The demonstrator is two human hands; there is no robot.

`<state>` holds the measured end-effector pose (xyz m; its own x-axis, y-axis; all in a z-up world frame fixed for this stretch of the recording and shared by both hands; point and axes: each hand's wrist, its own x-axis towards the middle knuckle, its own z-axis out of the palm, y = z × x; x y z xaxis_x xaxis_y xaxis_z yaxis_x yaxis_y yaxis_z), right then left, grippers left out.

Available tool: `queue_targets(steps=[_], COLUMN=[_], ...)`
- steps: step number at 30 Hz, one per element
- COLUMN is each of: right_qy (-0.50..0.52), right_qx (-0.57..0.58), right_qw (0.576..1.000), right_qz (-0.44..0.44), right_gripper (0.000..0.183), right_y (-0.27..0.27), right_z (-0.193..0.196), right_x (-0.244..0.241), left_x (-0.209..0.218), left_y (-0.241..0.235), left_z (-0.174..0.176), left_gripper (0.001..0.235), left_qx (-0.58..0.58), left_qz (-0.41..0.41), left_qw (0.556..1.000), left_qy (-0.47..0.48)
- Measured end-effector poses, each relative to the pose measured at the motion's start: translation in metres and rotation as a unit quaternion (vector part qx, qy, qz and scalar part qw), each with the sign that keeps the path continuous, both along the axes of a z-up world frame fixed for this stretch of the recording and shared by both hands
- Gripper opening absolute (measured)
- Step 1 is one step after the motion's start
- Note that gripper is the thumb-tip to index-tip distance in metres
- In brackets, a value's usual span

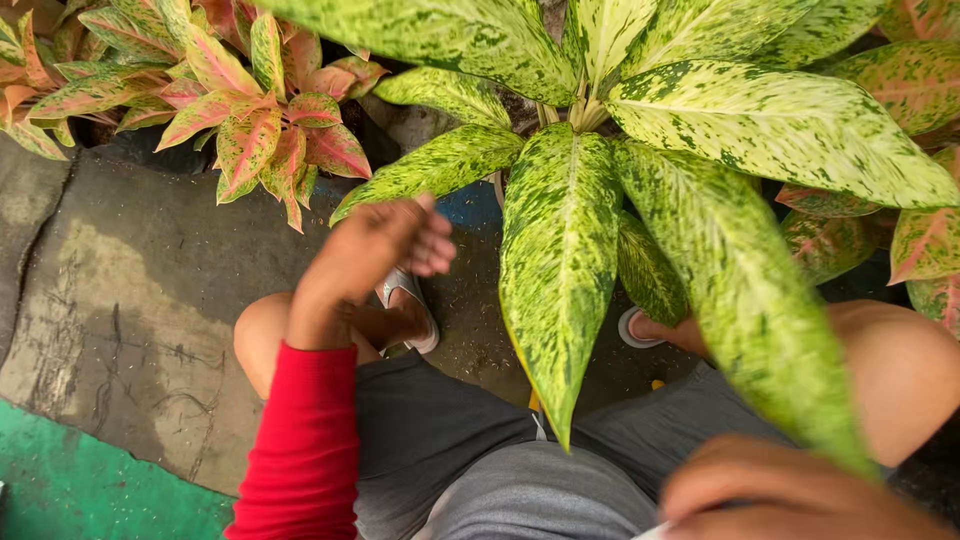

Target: The person sits cross-legged and wipes the leaves of a potted plant with a white cloth. They handle multiple leaves one at a time, wiping each leaf's surface thoroughly.

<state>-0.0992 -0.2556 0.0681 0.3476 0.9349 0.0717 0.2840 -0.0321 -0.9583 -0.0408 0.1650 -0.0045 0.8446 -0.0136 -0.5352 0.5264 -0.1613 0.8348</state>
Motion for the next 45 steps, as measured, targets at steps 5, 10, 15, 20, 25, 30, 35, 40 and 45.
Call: queue_targets(steps=[5, 10, 15, 20, 25, 30, 35, 40, 45], right_qy=[-0.189, -0.165, -0.196, -0.263, -0.254, -0.230, -0.182, -0.294, -0.245], right_qx=[-0.058, -0.149, -0.217, -0.254, -0.301, -0.343, -0.281, -0.213, -0.217], right_qw=[0.908, 0.892, 0.883, 0.867, 0.860, 0.877, 0.892, 0.877, 0.902], right_qz=[-0.370, -0.393, -0.367, -0.340, -0.323, -0.244, -0.303, -0.314, -0.282], right_gripper=[0.020, 0.023, 0.030, 0.025, 0.025, 0.028, 0.024, 0.023, 0.026], right_y=[0.027, 0.074, 0.107, 0.122, 0.145, 0.149, 0.139, 0.145, 0.153], right_z=[0.050, 0.029, -0.013, -0.061, -0.084, -0.054, -0.057, -0.088, -0.077], right_x=[0.057, 0.129, 0.166, 0.186, 0.187, 0.160, 0.174, 0.176, 0.147], left_x=[0.030, 0.060, 0.047, 0.033, 0.026, 0.028, 0.026, 0.024, 0.025], left_y=[-0.044, -0.105, -0.118, -0.115, -0.109, -0.103, -0.104, -0.110, -0.108], left_z=[0.015, -0.017, -0.033, -0.053, -0.058, -0.061, -0.063, -0.060, -0.069], left_gripper=[0.078, 0.090, 0.072, 0.076, 0.082, 0.087, 0.087, 0.088, 0.085], left_qx=[-0.070, -0.211, -0.410, -0.392, -0.418, -0.394, -0.444, -0.378, -0.292], left_qz=[0.048, 0.079, 0.080, 0.095, 0.112, 0.089, 0.091, 0.112, 0.104], left_qw=[0.992, 0.973, 0.909, 0.915, 0.901, 0.914, 0.891, 0.919, 0.951], left_qy=[-0.093, -0.042, -0.001, -0.026, 0.011, -0.035, 0.010, 0.019, -0.001])
